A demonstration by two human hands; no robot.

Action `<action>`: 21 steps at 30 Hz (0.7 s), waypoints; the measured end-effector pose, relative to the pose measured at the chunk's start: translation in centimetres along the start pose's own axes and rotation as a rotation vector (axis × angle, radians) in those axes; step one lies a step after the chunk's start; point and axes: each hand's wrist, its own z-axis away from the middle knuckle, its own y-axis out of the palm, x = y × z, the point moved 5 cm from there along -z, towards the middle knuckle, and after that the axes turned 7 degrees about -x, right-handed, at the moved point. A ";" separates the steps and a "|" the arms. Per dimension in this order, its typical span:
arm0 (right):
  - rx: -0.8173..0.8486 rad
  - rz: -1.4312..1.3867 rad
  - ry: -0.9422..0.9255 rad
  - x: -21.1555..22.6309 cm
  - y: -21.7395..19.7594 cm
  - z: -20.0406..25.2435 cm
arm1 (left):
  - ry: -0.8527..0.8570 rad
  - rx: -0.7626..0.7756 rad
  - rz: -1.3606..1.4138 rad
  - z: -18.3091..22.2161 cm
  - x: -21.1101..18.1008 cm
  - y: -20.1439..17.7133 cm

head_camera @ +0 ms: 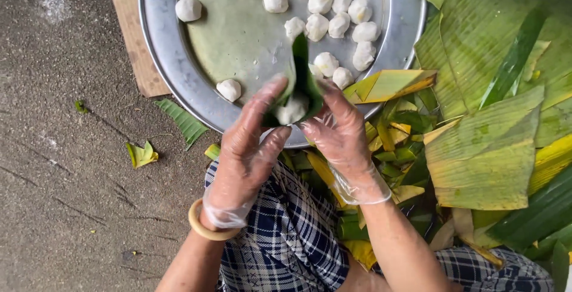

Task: Wrapping small dough balls in banana leaves and trimming the excess leaf with scissors

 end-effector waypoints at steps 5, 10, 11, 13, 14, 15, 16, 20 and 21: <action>0.045 0.515 -0.408 5.0 1.3 0.7 | 0.030 -0.005 -0.244 -0.1 -1.1 1.0; 0.116 0.595 -0.447 6.6 1.0 1.2 | 0.020 0.055 -0.306 0.2 -1.5 1.4; 0.146 0.675 -0.465 7.2 1.2 1.2 | 0.007 0.080 -0.314 0.2 -1.6 1.5; 0.216 0.708 -0.432 7.4 1.0 1.4 | -0.004 0.115 -0.310 0.6 -1.4 1.4; 0.287 0.741 -0.400 7.4 1.0 1.6 | -0.015 0.150 -0.306 0.8 -1.2 1.5; 0.286 0.740 -0.397 7.9 0.8 1.8 | -0.017 0.152 -0.307 1.1 -1.0 1.2; 0.337 0.735 -0.365 8.1 0.7 2.0 | -0.019 0.217 -0.281 1.4 -0.8 1.3; 0.419 0.776 -0.311 8.9 0.0 2.9 | -0.071 0.365 -0.295 1.6 -1.5 2.1; 0.415 0.776 -0.310 8.8 -0.3 3.2 | -0.072 0.369 -0.295 1.6 -1.7 2.2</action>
